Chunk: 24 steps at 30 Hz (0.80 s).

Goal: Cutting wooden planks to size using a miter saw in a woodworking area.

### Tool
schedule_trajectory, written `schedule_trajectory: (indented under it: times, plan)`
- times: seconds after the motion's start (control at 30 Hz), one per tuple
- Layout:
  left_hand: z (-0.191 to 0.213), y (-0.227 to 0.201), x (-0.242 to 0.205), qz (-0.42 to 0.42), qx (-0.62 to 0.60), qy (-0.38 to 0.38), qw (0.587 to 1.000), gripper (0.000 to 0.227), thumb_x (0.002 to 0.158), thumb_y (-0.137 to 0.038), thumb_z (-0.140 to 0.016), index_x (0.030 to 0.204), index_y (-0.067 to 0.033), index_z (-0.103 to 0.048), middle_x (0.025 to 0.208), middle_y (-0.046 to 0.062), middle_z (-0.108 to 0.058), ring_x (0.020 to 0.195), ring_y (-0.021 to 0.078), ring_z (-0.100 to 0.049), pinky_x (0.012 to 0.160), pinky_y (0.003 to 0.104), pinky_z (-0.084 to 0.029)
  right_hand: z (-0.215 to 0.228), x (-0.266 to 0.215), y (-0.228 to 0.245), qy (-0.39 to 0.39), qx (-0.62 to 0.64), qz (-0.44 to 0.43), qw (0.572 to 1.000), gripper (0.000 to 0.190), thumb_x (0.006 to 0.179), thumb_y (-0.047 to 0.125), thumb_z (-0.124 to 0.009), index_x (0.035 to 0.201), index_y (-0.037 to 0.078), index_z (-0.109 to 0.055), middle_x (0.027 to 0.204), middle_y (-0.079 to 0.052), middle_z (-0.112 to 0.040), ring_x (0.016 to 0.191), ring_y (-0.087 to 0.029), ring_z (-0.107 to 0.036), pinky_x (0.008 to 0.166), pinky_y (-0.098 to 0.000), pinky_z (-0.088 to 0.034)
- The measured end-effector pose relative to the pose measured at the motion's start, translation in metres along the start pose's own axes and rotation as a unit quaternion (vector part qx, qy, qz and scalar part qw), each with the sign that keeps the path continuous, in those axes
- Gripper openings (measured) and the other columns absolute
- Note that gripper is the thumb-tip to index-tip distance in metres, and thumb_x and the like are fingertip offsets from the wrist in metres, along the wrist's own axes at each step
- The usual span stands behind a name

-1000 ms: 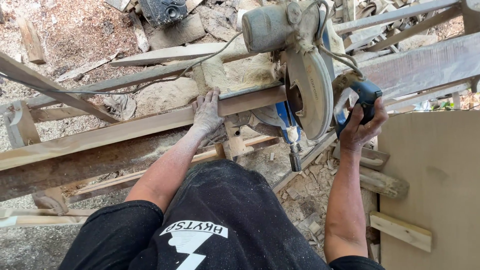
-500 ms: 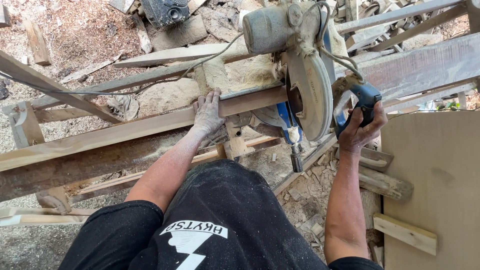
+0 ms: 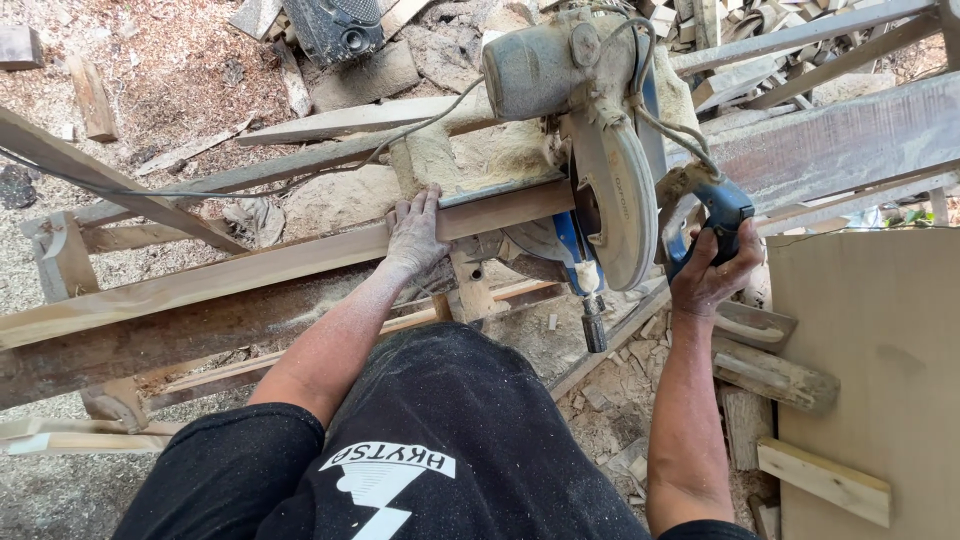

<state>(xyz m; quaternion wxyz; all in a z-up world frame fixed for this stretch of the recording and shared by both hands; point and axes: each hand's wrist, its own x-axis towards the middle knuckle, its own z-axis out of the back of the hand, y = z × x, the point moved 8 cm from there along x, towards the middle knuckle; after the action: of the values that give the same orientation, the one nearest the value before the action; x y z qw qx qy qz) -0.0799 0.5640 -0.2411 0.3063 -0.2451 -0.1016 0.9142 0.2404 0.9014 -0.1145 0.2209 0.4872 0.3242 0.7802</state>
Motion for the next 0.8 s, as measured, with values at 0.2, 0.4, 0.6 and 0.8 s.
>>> schedule_trajectory:
  times: [0.2, 0.4, 0.6, 0.8]
  plan:
    - [-0.004, 0.003, 0.003, -0.005, 0.009, -0.008, 1.000, 0.124, 0.064, -0.038, -0.095, 0.162, -0.0177, -0.022, 0.160, 0.009, -0.037, 0.138, 0.0342, -0.037, 0.117, 0.052, -0.026, 0.001, -0.006, -0.004, -0.011, -0.032, 0.000, 0.999, 0.039, 0.118, 0.014, -0.060, 0.149, 0.005, -0.038, 0.126, -0.017, -0.057, 0.096, -0.023, -0.068, 0.083, -0.0357, -0.060]
    - [0.000, 0.000, 0.001, -0.005, 0.015, -0.007, 1.000, 0.123, 0.064, -0.037, -0.095, 0.162, -0.0179, -0.022, 0.160, 0.009, -0.037, 0.139, 0.0345, -0.037, 0.118, 0.055, -0.024, 0.000, -0.010, -0.007, -0.009, -0.030, 0.007, 0.999, 0.038, 0.119, 0.015, -0.059, 0.148, 0.005, -0.037, 0.128, -0.018, -0.057, 0.095, -0.023, -0.069, 0.082, -0.0353, -0.060]
    - [-0.002, 0.002, 0.001, -0.002, 0.010, -0.006, 1.000, 0.123, 0.065, -0.036, -0.095, 0.163, -0.0185, -0.022, 0.160, 0.010, -0.037, 0.139, 0.0349, -0.037, 0.116, 0.055, -0.027, 0.000, -0.013, -0.013, -0.013, -0.033, 0.012, 0.999, 0.037, 0.118, 0.014, -0.058, 0.147, 0.005, -0.036, 0.128, -0.018, -0.055, 0.096, -0.023, -0.069, 0.081, -0.0358, -0.061]
    - [-0.005, 0.001, 0.003, -0.013, 0.008, -0.013, 1.000, 0.123, 0.065, -0.036, -0.094, 0.163, -0.0189, -0.022, 0.160, 0.009, -0.038, 0.137, 0.0341, -0.039, 0.116, 0.053, -0.027, 0.002, -0.014, -0.016, -0.001, -0.025, -0.001, 1.000, 0.038, 0.119, 0.013, -0.057, 0.149, 0.005, -0.035, 0.130, -0.017, -0.054, 0.096, -0.023, -0.068, 0.083, -0.0356, -0.062]
